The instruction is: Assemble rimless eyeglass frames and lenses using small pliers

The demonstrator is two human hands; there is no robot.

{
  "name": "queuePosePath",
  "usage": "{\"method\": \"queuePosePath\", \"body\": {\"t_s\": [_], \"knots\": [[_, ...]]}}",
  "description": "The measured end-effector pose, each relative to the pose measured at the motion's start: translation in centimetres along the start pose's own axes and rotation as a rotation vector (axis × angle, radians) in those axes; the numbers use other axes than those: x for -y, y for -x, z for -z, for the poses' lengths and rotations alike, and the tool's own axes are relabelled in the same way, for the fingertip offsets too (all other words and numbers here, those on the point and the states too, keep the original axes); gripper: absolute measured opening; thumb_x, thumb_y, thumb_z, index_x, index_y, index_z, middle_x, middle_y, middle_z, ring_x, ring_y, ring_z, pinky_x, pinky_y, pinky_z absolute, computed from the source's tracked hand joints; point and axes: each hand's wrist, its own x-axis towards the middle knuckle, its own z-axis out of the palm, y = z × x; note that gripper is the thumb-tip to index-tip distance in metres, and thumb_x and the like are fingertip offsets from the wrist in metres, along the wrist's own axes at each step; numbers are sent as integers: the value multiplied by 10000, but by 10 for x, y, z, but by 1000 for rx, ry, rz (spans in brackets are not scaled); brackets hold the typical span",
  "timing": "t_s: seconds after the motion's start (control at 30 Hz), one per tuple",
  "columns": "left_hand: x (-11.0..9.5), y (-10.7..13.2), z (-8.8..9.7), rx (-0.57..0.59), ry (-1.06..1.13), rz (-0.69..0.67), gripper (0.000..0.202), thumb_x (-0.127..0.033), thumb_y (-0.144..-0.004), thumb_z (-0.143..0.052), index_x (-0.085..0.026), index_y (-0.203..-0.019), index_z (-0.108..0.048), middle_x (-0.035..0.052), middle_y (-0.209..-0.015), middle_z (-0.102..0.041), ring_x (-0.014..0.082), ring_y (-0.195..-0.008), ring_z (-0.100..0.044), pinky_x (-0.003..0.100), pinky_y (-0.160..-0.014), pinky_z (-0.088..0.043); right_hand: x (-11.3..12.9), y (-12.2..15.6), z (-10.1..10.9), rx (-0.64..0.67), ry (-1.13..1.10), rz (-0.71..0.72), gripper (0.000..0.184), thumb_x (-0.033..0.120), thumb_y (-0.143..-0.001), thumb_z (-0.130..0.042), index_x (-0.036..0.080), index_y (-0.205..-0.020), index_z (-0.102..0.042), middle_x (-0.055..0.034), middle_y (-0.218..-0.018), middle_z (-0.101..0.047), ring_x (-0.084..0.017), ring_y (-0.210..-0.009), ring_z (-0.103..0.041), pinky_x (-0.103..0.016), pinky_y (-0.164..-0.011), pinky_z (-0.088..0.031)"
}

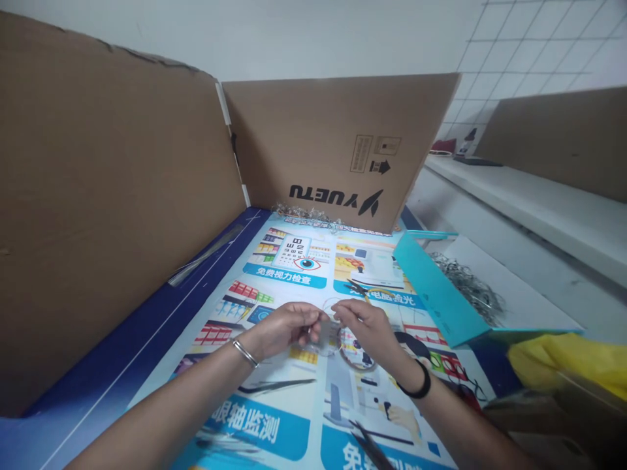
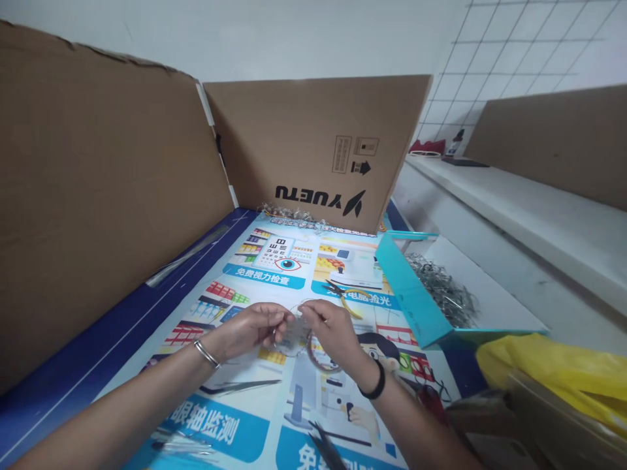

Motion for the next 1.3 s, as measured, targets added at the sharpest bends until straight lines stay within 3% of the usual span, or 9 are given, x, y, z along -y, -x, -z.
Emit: {"method": "queuePosePath", "body": {"t_s": [0.2,0.53,0.8,1.0,1.3], "knots": [[-2,2,2,19,-88,44,271,-368,-768,-653,-101,-799,-678,37,-618,-603,80,-506,-536,190,-465,-352,5,6,-3,-53,-6,-72,238,397,-867,-483,227,-812,-640,-24,-742,-671,-173,-689,-613,-281,-649,-463],[-1,-1,7,39,95,26,332,-385,-833,-544,-89,-909,-672,68,-699,-604,146,-644,-599,214,-509,-407,3,6,-4,-115,-139,-243,264,433,-844,-488,213,-811,-631,-1,-622,-589,-143,-538,-549,-261,-519,-424],[-6,1,8,8,-70,-56,238,-247,-746,-687,-124,-948,-651,25,-738,-579,80,-585,-523,215,-586,-385,2,2,-4,-68,-382,-390,279,469,-804,-536,199,-786,-602,18,-599,-550,-106,-443,-500,-236,-423,-403],[-6,0,9,-16,-167,-88,221,-223,-722,-705,-129,-915,-652,-3,-688,-549,61,-541,-448,206,-539,-321,4,0,-4,-72,-417,-402,268,462,-794,-542,201,-797,-603,11,-628,-574,-94,-431,-502,-224,-409,-405],[-7,0,9,-36,-70,-34,237,-302,-766,-667,-124,-921,-647,17,-704,-563,83,-585,-513,211,-576,-366,3,2,-4,-58,-430,-389,272,456,-814,-527,196,-812,-608,2,-590,-605,-112,-460,-521,-240,-460,-414]]}}
